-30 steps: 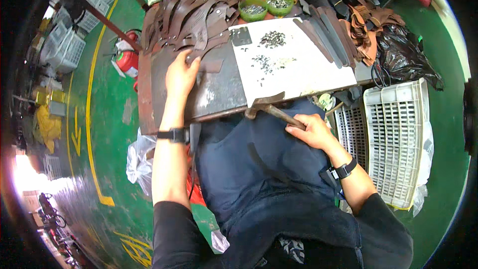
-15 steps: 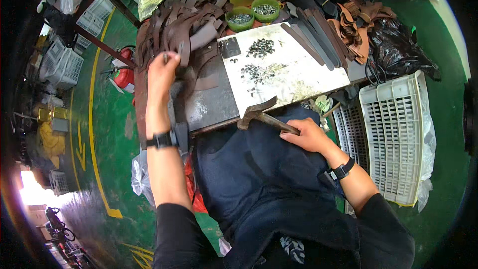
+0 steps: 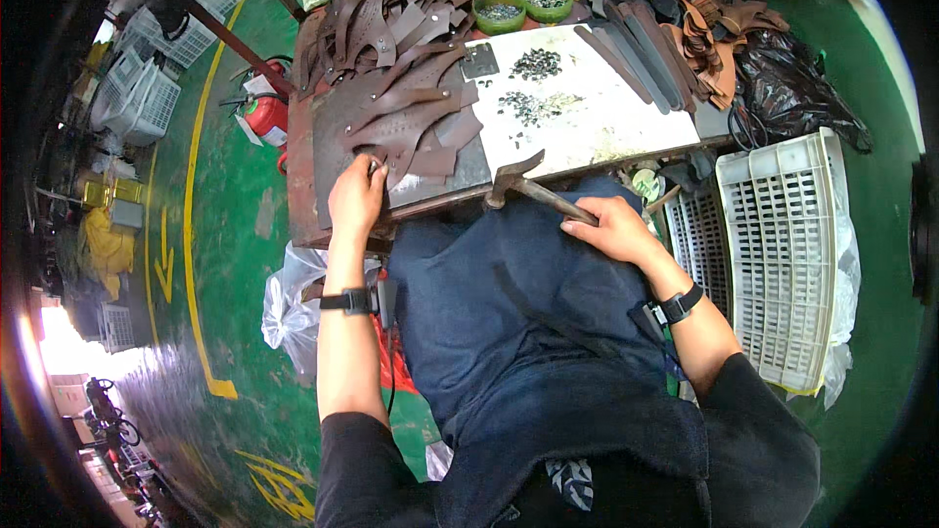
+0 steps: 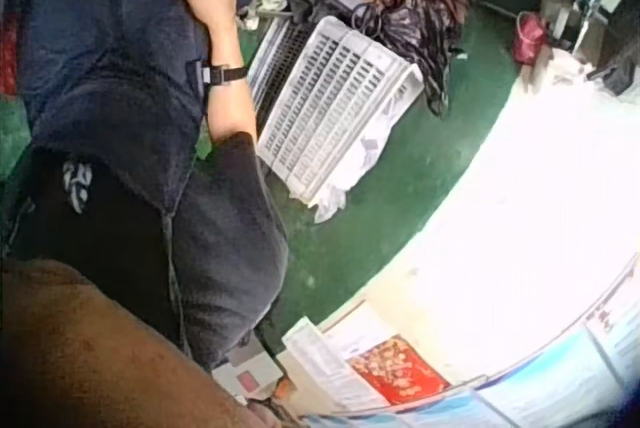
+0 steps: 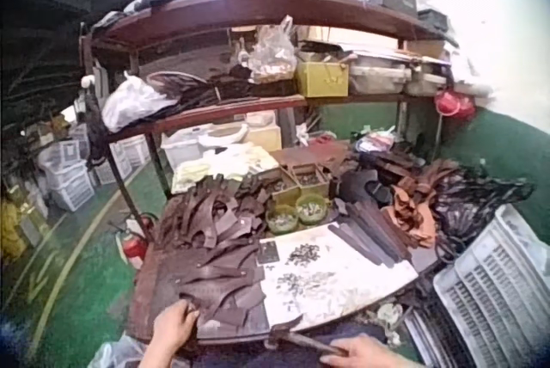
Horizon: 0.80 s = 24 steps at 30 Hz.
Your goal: Hammering leather components on a metal block to flatten or prepare them for assembly in a shoe factory.
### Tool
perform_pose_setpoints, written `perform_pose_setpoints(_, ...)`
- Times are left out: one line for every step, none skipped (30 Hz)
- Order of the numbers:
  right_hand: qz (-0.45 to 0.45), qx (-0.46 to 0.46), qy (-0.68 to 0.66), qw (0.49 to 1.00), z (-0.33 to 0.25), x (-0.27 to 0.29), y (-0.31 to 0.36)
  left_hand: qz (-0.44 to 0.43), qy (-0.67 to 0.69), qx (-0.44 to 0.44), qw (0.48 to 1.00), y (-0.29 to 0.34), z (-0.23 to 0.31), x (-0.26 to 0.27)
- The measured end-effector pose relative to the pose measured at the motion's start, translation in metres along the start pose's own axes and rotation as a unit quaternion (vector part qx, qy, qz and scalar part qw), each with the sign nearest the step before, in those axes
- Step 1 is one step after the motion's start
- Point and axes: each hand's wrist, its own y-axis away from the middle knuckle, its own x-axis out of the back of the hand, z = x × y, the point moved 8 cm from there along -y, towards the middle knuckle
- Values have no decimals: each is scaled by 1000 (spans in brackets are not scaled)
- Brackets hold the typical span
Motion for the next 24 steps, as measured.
perform_pose_setpoints(12, -11, 10, 1000, -1, 1, 1, 10, -16, -1, 1000, -9, -1, -2)
perform_pose_setpoints(26, -25, 21, 999, 2, 5, 4, 8, -17, 6, 1000, -20, 6, -9)
perform_pose_setpoints(27, -23, 23, 999, 0, 5, 4, 10, -22, 16, 1000, -31, 10, -10)
perform_pose_setpoints(32, -17, 12, 999, -1, 4, 4, 36, -58, -2, 998, -43, 7, -14)
perform_pose_setpoints(37, -14, 0, 999, 0, 4, 3, 37, -57, -3, 998, -54, 0, -17)
perform_pose_setpoints(40, -14, 0, 999, 0, 4, 3, 15, 191, 74, 979, -62, -18, -20)
perform_pose_setpoints(27, -15, 4, 1000, -1, 0, 1, -9, 425, 147, 893, -64, -34, -27)
perform_pose_setpoints(19, -23, 10, 1000, 3, -1, 1, 20, 535, 126, 835, -65, -31, -18)
perform_pose_setpoints(23, -28, 11, 999, 5, 1, 2, 18, 610, 90, 787, -69, -23, -4)
perform_pose_setpoints(26, -29, 10, 999, 6, 2, 3, 9, 636, 64, 769, -70, -17, 10)
perform_pose_setpoints(25, -26, 8, 999, 6, 2, 3, 4, 659, 38, 752, -66, -11, 27)
perform_pose_setpoints(28, -30, 9, 999, 10, 4, 3, 0, 629, 34, 776, -60, -5, 35)
perform_pose_setpoints(34, -27, -3, 999, 14, 6, 3, -3, 599, 30, 800, -52, 1, 43)
perform_pose_setpoints(35, -19, -17, 999, 13, 4, 3, -4, 481, 30, 876, -40, 2, 50)
perform_pose_setpoints(32, -16, -18, 999, 12, 3, 1, -28, 376, -15, 926, -32, -1, 50)
perform_pose_setpoints(26, -12, -24, 999, 10, 2, -1, -45, 253, -32, 966, -21, -5, 44)
perform_pose_setpoints(19, -9, -29, 999, 9, -1, -3, -63, 125, -47, 989, -11, -11, 35)
perform_pose_setpoints(14, -8, -30, 999, 7, -3, -4, -69, 54, -36, 995, -2, -20, 26)
perform_pose_setpoints(7, -7, -25, 1000, 6, -5, -6, -76, -17, -25, 997, 6, -28, 17)
perform_pose_setpoints(5, -7, -20, 1000, 6, -5, -6, -85, -25, 10, 996, 12, -22, 17)
perform_pose_setpoints(5, -8, -21, 1000, 6, -5, -5, -86, -25, 9, 996, 15, -24, 15)
perform_pose_setpoints(12, -7, -13, 1000, 6, -4, -4, -59, -9, 6, 998, 17, -25, 17)
perform_pose_setpoints(17, -3, -5, 1000, 4, -3, -3, -30, 7, 6, 1000, 20, -26, 23)
perform_pose_setpoints(15, -3, -5, 1000, 6, -4, -3, -30, 7, 8, 1000, 21, -28, 24)
